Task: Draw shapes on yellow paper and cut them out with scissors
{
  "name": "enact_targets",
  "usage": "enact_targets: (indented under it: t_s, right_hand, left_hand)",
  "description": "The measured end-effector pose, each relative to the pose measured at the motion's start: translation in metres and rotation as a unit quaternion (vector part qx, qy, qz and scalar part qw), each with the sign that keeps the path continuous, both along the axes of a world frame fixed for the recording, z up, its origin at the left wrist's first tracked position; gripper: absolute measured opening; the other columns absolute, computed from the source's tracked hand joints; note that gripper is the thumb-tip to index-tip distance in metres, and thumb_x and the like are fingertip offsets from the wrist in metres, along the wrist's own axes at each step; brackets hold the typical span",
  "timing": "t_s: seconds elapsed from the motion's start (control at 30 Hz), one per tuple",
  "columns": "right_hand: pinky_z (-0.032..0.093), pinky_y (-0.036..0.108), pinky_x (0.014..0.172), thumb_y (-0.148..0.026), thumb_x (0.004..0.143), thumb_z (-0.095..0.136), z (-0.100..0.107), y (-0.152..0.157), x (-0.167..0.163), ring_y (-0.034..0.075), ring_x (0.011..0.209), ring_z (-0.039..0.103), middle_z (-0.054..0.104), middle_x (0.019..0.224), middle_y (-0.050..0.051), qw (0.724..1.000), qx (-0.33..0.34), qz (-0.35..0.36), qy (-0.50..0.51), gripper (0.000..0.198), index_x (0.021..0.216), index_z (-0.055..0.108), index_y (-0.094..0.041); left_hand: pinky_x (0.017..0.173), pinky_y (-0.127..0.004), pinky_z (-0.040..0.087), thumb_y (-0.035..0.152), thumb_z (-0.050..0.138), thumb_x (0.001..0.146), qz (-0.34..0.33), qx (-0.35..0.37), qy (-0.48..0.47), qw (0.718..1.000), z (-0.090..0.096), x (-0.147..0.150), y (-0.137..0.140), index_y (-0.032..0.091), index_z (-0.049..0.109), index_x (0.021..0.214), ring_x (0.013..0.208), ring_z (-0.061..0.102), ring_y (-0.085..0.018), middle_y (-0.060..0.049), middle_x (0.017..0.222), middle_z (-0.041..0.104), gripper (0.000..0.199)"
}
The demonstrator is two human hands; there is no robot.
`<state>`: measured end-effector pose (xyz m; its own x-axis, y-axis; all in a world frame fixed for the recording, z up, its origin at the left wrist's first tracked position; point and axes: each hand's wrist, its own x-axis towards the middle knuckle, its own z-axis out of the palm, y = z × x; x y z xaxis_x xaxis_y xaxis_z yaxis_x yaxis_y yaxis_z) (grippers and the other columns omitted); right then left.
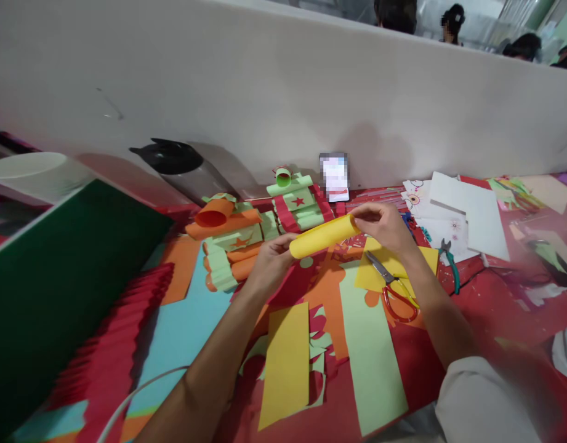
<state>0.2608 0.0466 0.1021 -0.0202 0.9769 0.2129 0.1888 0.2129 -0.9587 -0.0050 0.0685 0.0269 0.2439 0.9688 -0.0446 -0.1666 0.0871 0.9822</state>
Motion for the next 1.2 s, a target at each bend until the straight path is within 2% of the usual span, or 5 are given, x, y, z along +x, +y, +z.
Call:
enact_targets:
  t_s: [0.27,0.47,0.7,0.93,1.2]
  right_hand:
    - [0.057,0.035,0.082,-0.031,0.072,0.089,-0.014,0.010,0.011,0.018,0.084,0.069,0.075,0.087,0.002,0.997,-0.056,0.010,0.054,0.022,0.088,0.078,-0.021]
    - [0.055,0.030,0.076,-0.036,0.066,0.092,-0.033,0.019,0.019,0.016,0.081,0.067,0.075,0.087,0.001,0.987,-0.097,0.031,0.120,0.027,0.085,0.078,-0.022]
    - [0.053,0.023,0.068,-0.029,0.057,0.097,-0.047,0.023,0.027,0.013,0.071,0.067,0.076,0.080,-0.001,0.975,-0.138,0.063,0.162,0.028,0.078,0.079,-0.023]
    - [0.059,0.029,0.071,-0.029,0.054,0.096,-0.047,0.024,0.025,0.022,0.083,0.076,0.082,0.084,0.004,0.973,-0.166,0.071,0.146,0.028,0.077,0.083,-0.023]
    - [0.062,0.033,0.075,-0.039,0.051,0.099,-0.050,0.025,0.035,0.025,0.085,0.078,0.081,0.081,0.005,0.971,-0.194,0.045,0.130,0.041,0.085,0.084,-0.022]
  left_hand:
    - [0.061,-0.025,0.051,0.042,0.097,0.058,-0.005,-0.001,0.039,0.999,0.012,0.000,-0.004,0.015,0.085,0.096,0.072,0.070,-0.019,-0.009,0.088,0.083,0.047]
    - [0.068,-0.028,0.055,0.048,0.092,0.067,-0.023,0.056,0.096,0.994,0.033,0.000,-0.010,0.016,0.088,0.097,0.083,0.072,-0.024,-0.010,0.092,0.083,0.044]
    - [0.064,-0.027,0.052,0.045,0.082,0.078,-0.070,0.076,0.098,0.990,0.052,0.001,-0.018,0.016,0.088,0.101,0.069,0.063,-0.017,-0.006,0.080,0.079,0.038]
    - [0.069,-0.030,0.056,0.048,0.082,0.079,-0.119,0.067,0.095,0.986,0.053,0.000,-0.016,0.016,0.086,0.101,0.075,0.068,-0.020,-0.008,0.083,0.078,0.039]
    - [0.071,-0.033,0.057,0.052,0.083,0.074,-0.117,0.026,0.089,0.989,0.050,-0.005,-0.010,0.018,0.084,0.087,0.071,0.068,-0.021,-0.007,0.076,0.076,0.036]
